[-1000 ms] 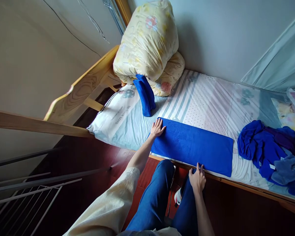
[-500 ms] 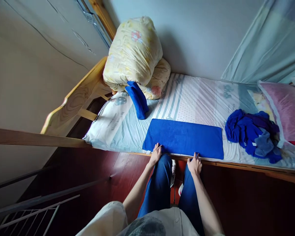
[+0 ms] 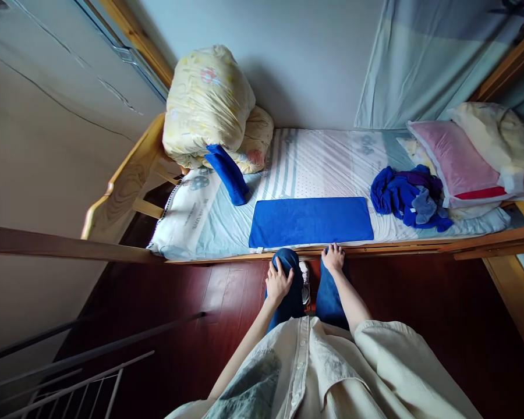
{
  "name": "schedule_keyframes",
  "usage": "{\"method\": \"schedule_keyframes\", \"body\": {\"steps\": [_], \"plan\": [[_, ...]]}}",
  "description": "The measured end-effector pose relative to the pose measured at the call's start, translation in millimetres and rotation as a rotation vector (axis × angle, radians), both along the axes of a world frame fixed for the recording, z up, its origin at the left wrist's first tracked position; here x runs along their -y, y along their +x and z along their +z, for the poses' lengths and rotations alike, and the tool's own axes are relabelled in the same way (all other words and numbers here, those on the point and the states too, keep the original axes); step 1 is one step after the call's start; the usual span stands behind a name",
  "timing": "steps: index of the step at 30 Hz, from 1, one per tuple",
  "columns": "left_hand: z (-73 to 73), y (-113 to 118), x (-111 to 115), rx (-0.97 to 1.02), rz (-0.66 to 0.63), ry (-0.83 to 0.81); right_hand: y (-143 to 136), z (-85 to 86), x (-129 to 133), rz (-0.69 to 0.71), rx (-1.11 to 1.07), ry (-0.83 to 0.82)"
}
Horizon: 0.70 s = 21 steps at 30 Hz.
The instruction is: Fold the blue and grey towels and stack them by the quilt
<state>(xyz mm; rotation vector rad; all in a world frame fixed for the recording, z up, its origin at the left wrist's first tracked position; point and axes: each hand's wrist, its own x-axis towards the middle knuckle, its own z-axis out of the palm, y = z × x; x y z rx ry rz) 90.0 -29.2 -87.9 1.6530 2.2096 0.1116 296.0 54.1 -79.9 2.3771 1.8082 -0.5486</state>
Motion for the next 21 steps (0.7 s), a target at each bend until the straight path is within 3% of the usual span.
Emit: {"method": "schedule_keyframes", "body": {"steps": [6, 13, 21], "plan": [[10.5, -1, -12, -0.013, -0.058, 0.011, 11, -8.1, 12, 0.022, 0.015, -0.001], [4.3, -4, -25, -0.071, -0.056, 0.017, 30, -10.5, 3, -0.076, -0.002, -0.003], [-17.1, 9, -45, -0.088, -0.394, 0.038, 38, -12.6, -6, -0.153, -0.048, 0.016]]}}
